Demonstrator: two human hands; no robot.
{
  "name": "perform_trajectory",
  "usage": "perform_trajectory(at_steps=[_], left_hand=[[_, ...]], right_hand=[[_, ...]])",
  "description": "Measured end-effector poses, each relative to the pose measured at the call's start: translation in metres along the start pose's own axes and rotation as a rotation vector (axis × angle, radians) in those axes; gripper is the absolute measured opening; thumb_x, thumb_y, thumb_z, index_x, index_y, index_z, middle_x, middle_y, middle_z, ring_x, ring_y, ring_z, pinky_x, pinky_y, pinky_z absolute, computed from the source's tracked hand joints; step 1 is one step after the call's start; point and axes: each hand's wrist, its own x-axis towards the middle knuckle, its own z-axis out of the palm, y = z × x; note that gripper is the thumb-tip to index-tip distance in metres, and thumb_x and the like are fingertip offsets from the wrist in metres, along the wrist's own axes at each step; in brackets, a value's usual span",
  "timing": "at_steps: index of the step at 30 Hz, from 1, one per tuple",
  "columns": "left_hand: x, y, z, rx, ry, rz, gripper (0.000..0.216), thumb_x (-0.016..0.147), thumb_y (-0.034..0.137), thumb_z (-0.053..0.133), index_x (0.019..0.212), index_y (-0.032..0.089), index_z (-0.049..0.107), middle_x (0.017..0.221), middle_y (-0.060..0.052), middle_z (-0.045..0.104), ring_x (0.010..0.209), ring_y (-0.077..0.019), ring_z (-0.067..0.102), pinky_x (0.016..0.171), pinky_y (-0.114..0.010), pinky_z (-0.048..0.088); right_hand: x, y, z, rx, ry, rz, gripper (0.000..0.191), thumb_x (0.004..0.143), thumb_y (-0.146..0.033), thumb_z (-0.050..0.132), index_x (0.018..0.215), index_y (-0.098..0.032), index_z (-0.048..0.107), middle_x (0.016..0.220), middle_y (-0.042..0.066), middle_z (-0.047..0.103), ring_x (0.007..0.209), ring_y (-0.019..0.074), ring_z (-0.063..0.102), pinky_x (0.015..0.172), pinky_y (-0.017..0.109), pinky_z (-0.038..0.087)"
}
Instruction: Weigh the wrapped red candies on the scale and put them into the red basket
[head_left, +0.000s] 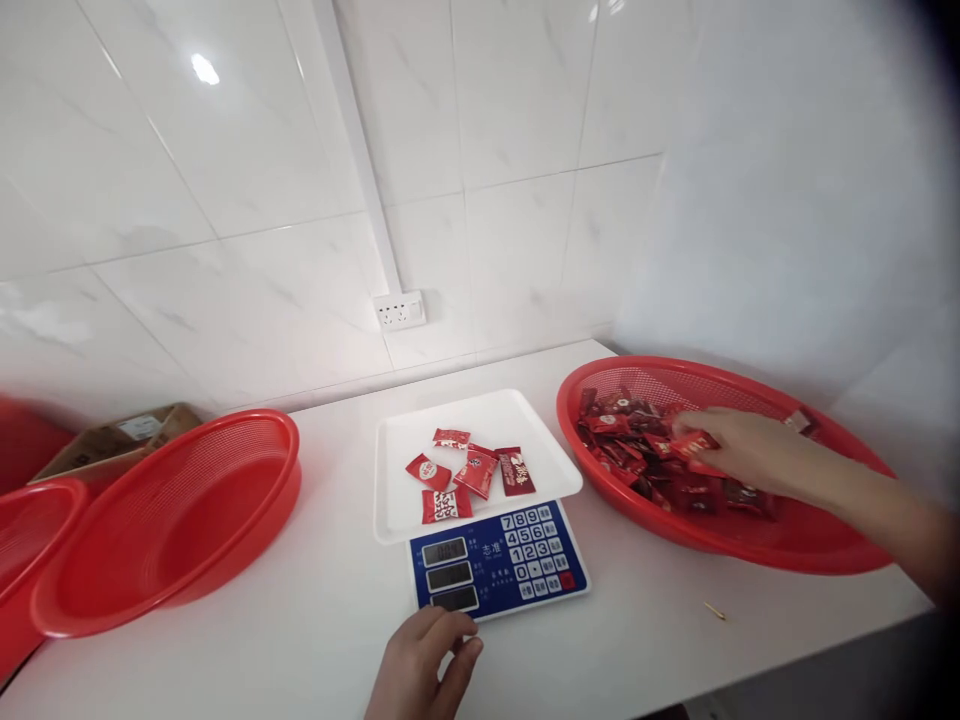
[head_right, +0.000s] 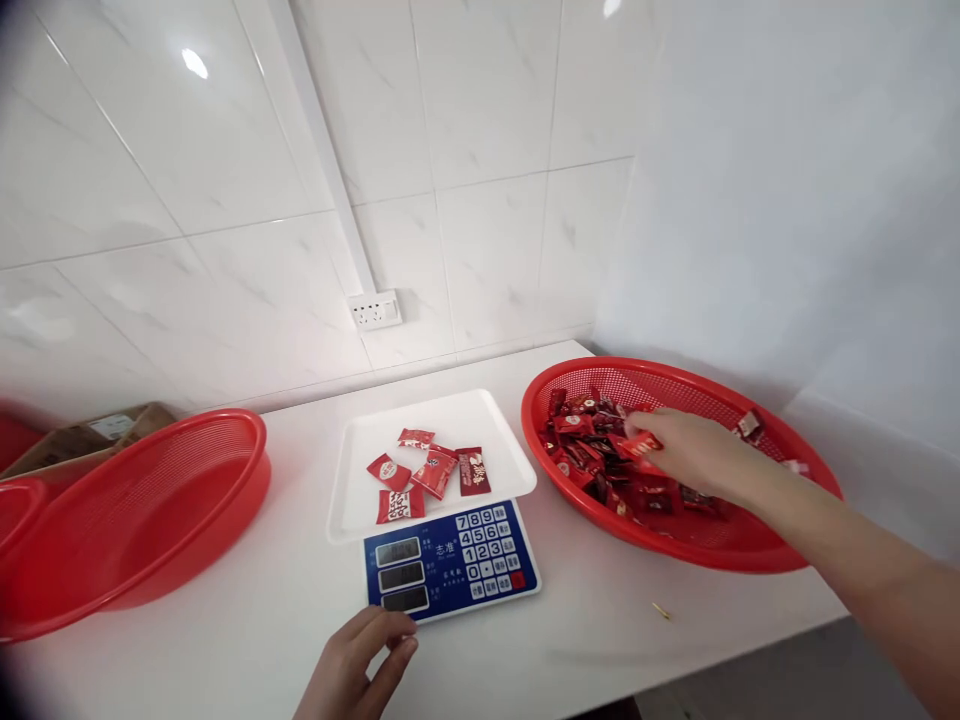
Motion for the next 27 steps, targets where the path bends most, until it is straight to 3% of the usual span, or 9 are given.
perform_trajectory(at_steps=[2, 6, 8, 10, 13, 15, 19, 23, 27], left_hand=[[0.000, 0.001, 0.000, 0.002, -0.043, -0.001, 0.031, 0.096, 0.038, 0.040, 0.085, 0.022, 0.063, 0.070, -0.003, 0.066, 0.062, -0.0140, 0.063, 0.056, -0.022, 0.050], [0.000, 0.006, -0.002, 0.009, -0.077, -0.010, 0.028, 0.095, 0.035, 0.040, 0.085, 0.022, 0.062, 0.071, -0.004, 0.065, 0.064, -0.0144, 0.063, 0.056, -0.022, 0.050], [-0.003, 0.006, -0.005, 0.011, -0.063, -0.017, 0.028, 0.095, 0.035, 0.040, 0.085, 0.022, 0.062, 0.071, -0.004, 0.065, 0.064, -0.0144, 0.063, 0.056, -0.022, 0.049], [-0.008, 0.003, -0.009, 0.015, -0.040, -0.028, 0.027, 0.095, 0.036, 0.041, 0.085, 0.022, 0.062, 0.071, -0.004, 0.065, 0.064, -0.0142, 0.063, 0.056, -0.022, 0.049], [-0.017, -0.002, -0.014, 0.034, -0.010, -0.061, 0.025, 0.095, 0.035, 0.043, 0.086, 0.022, 0.062, 0.070, -0.003, 0.065, 0.062, -0.0139, 0.062, 0.057, -0.022, 0.049], [-0.021, -0.005, -0.016, 0.042, -0.002, -0.089, 0.025, 0.095, 0.035, 0.043, 0.084, 0.022, 0.062, 0.069, -0.002, 0.065, 0.061, -0.0137, 0.062, 0.056, -0.022, 0.049], [-0.020, -0.002, -0.015, 0.008, -0.027, -0.098, 0.025, 0.094, 0.033, 0.043, 0.084, 0.022, 0.062, 0.070, -0.002, 0.066, 0.063, -0.0136, 0.063, 0.057, -0.021, 0.050], [-0.009, 0.017, -0.013, -0.048, -0.096, -0.100, 0.021, 0.093, 0.032, 0.045, 0.088, 0.022, 0.064, 0.076, -0.003, 0.067, 0.069, -0.0145, 0.064, 0.061, -0.022, 0.050], [0.002, 0.040, -0.008, -0.160, -0.221, -0.139, 0.019, 0.090, 0.034, 0.052, 0.101, 0.022, 0.063, 0.086, -0.003, 0.069, 0.078, -0.0161, 0.064, 0.072, -0.025, 0.050]], right_hand=[[-0.005, -0.039, 0.002, 0.122, 0.079, -0.081, 0.009, 0.072, -0.029, 0.056, 0.080, -0.029, 0.058, 0.092, 0.007, 0.066, 0.084, 0.0329, 0.062, 0.074, 0.047, 0.046], [-0.011, -0.119, 0.030, 0.417, -0.021, -0.221, 0.014, 0.074, -0.033, 0.057, 0.086, -0.027, 0.055, 0.087, 0.001, 0.068, 0.079, 0.0223, 0.064, 0.071, 0.034, 0.050], [-0.009, -0.145, 0.050, 0.515, -0.082, -0.222, 0.015, 0.074, -0.031, 0.056, 0.088, -0.026, 0.053, 0.079, -0.001, 0.067, 0.074, 0.0195, 0.065, 0.069, 0.032, 0.050], [-0.005, -0.158, 0.067, 0.549, -0.057, -0.195, 0.017, 0.074, -0.030, 0.056, 0.090, -0.026, 0.053, 0.087, 0.000, 0.068, 0.074, 0.0183, 0.065, 0.069, 0.031, 0.051], [-0.007, -0.155, 0.082, 0.646, 0.072, -0.166, 0.022, 0.074, -0.035, 0.059, 0.092, -0.026, 0.053, 0.108, 0.004, 0.064, 0.080, 0.0191, 0.064, 0.069, 0.032, 0.053], [-0.017, -0.144, 0.087, 0.775, 0.092, -0.144, 0.027, 0.072, -0.043, 0.063, 0.091, -0.025, 0.054, 0.102, 0.005, 0.064, 0.080, 0.0198, 0.063, 0.067, 0.032, 0.054], [-0.053, -0.119, 0.098, 1.059, -0.018, -0.025, 0.044, 0.066, -0.057, 0.068, 0.094, -0.026, 0.053, 0.088, 0.004, 0.062, 0.071, 0.0188, 0.060, 0.056, 0.031, 0.052], [-0.094, -0.104, 0.121, 1.159, -0.366, 0.058, 0.051, 0.075, -0.059, 0.061, 0.117, -0.034, 0.048, 0.088, 0.003, 0.061, 0.063, 0.0158, 0.057, 0.052, 0.030, 0.049], [-0.123, -0.109, 0.144, 1.098, -0.746, -0.054, 0.044, 0.085, -0.057, 0.051, 0.120, -0.029, 0.051, 0.088, 0.004, 0.057, 0.068, 0.0148, 0.058, 0.054, 0.027, 0.047]])
